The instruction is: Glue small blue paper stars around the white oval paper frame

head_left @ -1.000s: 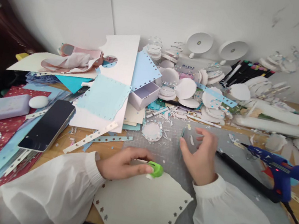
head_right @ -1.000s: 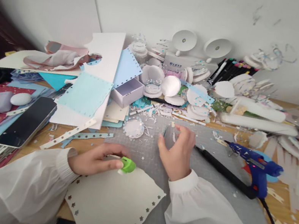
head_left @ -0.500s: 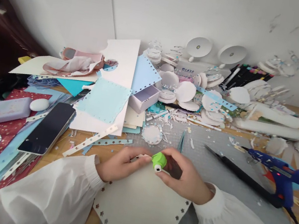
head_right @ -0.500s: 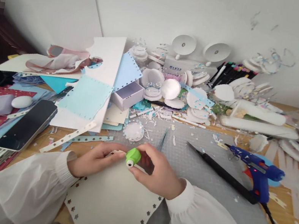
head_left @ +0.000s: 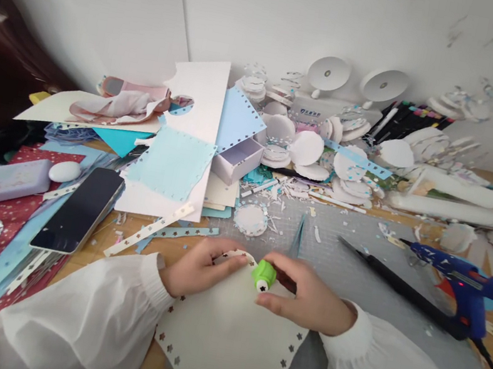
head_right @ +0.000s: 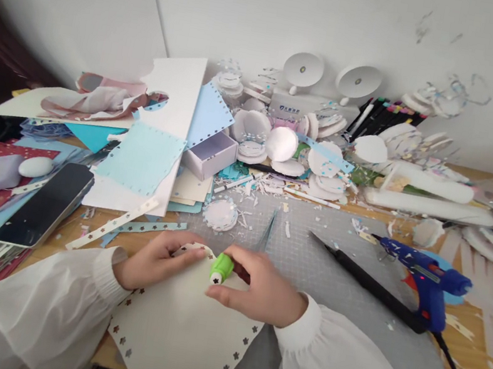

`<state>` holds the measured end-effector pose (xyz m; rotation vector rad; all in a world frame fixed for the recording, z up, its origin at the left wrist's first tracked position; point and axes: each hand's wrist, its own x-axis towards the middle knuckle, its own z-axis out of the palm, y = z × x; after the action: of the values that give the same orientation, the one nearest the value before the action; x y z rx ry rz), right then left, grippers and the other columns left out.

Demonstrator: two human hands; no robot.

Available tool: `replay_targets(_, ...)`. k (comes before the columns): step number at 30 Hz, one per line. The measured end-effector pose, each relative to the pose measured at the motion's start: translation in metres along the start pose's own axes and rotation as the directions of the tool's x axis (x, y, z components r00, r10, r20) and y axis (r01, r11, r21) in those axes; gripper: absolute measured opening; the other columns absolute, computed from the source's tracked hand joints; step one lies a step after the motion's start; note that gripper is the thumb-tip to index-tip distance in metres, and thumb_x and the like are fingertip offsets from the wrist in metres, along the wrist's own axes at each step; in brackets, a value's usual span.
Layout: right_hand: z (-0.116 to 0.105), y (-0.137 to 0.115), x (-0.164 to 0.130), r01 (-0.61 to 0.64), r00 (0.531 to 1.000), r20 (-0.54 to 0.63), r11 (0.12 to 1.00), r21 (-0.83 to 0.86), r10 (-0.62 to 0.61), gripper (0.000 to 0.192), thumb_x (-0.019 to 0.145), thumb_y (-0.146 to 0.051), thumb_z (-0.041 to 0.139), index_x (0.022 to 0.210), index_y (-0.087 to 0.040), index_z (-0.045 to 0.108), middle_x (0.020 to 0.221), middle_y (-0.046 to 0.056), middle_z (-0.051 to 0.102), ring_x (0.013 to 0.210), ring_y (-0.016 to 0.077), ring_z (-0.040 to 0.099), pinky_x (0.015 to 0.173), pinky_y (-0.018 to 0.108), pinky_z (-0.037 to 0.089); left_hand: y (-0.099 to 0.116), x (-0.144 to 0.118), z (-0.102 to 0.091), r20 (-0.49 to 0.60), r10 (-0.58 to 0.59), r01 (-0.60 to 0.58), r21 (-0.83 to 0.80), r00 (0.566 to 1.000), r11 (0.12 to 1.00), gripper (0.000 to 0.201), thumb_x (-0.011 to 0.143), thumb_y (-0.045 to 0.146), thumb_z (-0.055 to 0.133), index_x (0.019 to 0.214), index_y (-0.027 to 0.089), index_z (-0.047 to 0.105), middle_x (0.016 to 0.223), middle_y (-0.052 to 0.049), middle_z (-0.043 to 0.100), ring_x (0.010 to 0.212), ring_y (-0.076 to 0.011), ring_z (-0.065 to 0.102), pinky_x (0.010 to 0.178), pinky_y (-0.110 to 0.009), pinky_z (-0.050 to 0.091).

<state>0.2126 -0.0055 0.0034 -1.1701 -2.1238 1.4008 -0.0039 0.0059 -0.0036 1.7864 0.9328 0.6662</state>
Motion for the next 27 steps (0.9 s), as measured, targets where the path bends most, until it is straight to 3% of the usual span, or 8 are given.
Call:
replay_targets(5, 0.003, -0.003, -0.001, 0.001, 1.0, -0.011, 0.988, -0.154, -0.002, 0.033, 0.078, -0.047, 0.059, 0.069, -0.019, 0.042, 0.058, -0.007, 0.033, 0.052, 0.0072, 0.033, 0.048, 0.02, 0.026, 0.003, -0.001, 0.0, 0.012, 0.05, -0.05, 0.004, 0.999, 0.999, 0.025, 0.091, 0.028, 0.047, 0.087, 0.011, 0.065, 0.079, -0.005, 0.066, 0.073, -0.0134, 0.059, 0.065, -0.02, 0.044)
replay_targets(15, 0.006, -0.002, -0.001, 0.063, 0.998, -0.01, 0.979, -0.193, -0.066, 0.032, 0.075, -0.041, 0.058, 0.064, -0.02, 0.038, 0.055, -0.007, 0.033, 0.049, 0.0065, 0.031, 0.045, 0.02, 0.024, 0.002, -0.004, 0.002, 0.023, 0.115, -0.115, -0.005, 0.993, 0.993, 0.025, 0.091, 0.029, 0.048, 0.091, 0.012, 0.065, 0.085, -0.008, 0.07, 0.077, -0.0151, 0.063, 0.067, -0.021, 0.048)
replay_targets(27, 0.014, -0.004, -0.005, 0.078, 0.996, -0.004, 0.927, -0.368, -0.086, 0.037, 0.07, -0.044, 0.059, 0.053, -0.018, 0.039, 0.047, -0.005, 0.04, 0.046, 0.0074, 0.036, 0.049, 0.023, 0.023, 0.005, -0.007, 0.003, 0.083, 0.212, -0.208, -0.051, 0.974, 0.977, 0.023, 0.091, 0.023, 0.048, 0.093, 0.01, 0.066, 0.088, -0.01, 0.071, 0.079, -0.015, 0.065, 0.071, -0.021, 0.049)
